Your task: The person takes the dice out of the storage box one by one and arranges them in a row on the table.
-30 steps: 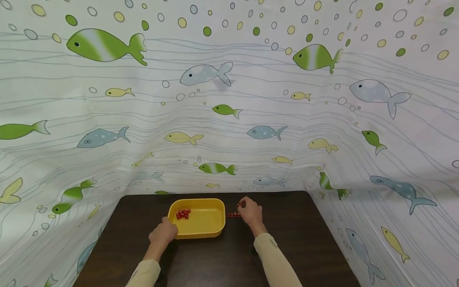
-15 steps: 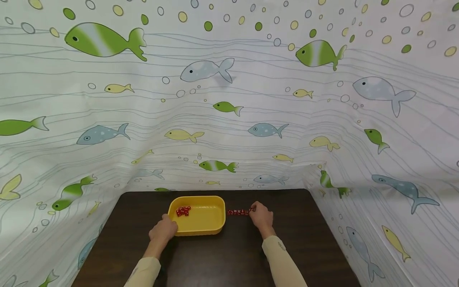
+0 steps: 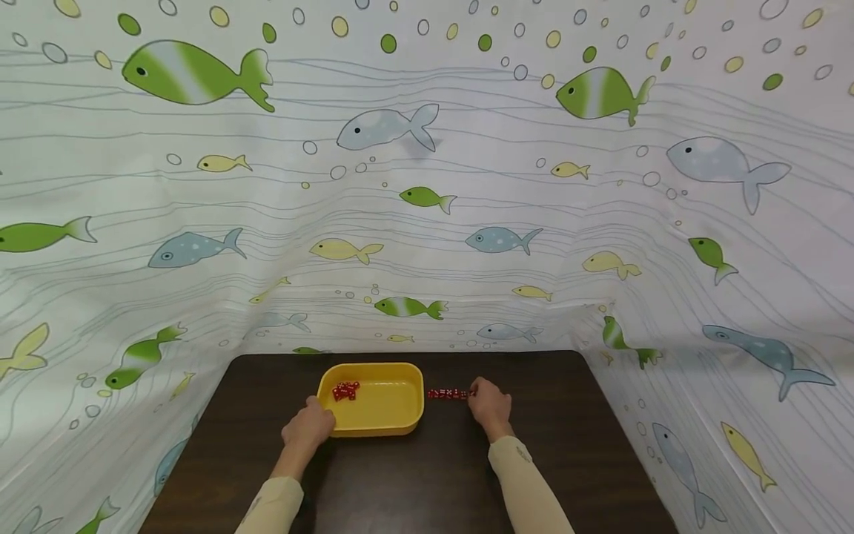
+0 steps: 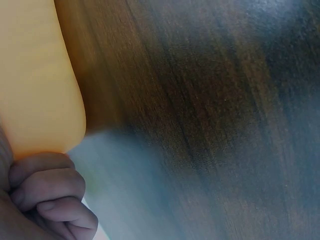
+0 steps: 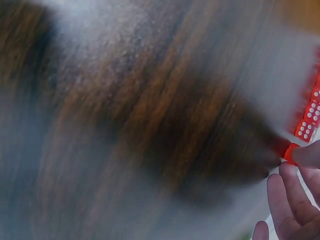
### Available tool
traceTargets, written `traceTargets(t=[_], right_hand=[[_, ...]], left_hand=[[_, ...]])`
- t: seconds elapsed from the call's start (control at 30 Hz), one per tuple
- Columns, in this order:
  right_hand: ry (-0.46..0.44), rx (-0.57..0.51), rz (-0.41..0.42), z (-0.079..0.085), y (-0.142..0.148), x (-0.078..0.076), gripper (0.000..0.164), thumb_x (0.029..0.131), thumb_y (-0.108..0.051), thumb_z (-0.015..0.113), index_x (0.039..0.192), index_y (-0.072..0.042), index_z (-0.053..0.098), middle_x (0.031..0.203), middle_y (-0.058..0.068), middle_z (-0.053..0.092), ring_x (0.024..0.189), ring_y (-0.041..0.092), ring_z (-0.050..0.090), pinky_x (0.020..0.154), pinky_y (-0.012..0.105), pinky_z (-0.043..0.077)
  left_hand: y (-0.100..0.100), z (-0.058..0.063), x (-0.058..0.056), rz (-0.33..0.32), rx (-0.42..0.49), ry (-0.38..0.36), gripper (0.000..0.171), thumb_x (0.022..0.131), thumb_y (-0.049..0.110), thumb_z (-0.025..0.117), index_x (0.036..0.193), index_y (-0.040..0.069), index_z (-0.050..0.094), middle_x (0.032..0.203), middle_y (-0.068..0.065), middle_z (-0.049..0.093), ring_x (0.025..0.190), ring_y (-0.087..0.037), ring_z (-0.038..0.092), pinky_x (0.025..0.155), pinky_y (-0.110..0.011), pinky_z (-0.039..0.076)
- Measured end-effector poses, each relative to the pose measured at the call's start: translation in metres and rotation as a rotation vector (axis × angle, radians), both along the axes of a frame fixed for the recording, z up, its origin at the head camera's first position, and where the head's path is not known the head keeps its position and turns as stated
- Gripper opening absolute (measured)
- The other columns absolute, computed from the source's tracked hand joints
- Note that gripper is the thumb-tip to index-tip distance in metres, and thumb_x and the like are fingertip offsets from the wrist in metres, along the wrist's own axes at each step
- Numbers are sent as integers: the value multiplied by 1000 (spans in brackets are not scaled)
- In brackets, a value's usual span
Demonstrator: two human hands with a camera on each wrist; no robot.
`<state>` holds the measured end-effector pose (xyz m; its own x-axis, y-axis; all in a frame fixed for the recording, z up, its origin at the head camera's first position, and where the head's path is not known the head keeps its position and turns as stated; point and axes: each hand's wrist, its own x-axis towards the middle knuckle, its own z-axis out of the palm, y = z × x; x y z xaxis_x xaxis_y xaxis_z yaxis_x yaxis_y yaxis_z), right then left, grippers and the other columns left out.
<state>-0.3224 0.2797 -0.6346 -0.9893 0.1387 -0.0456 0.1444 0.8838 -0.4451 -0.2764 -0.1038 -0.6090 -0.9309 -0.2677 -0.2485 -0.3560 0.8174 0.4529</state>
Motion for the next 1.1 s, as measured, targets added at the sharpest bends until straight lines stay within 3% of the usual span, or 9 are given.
traceTargets(t=[0.37,0.63,0.9,1.1], right_hand=[[-13,-7,32,0,-3,-9,26,90,-15,67,116,-13,64,98,4,65,90,25,61,93,64,36],[-39,6,52,4,-7,-3,30,91,-14,66,120,-11,63,104,6,67,97,28,62,96,67,34],[11,-8,47,2,-4,-3,32,93,-14,65,125,-11,61,108,8,66,98,30,63,97,66,35],[71,-28,54,17,-15,-2,33,93,-14,64,126,-11,62,126,16,57,100,34,62,93,64,36]], left_hand=[[-1,-3,-4,14,5,14,49,95,24,47,130,-8,41,76,-15,53,63,-30,53,61,-44,43],[-2,-6,-2,10,10,19,47,96,25,47,128,-9,42,76,-15,53,63,-30,52,61,-44,41],[-1,-3,-1,0,13,17,48,97,24,47,129,-10,41,76,-15,53,64,-30,53,62,-45,42],[-2,-5,-2,9,12,-1,49,96,24,48,131,-10,40,76,-15,53,65,-30,53,64,-45,42]])
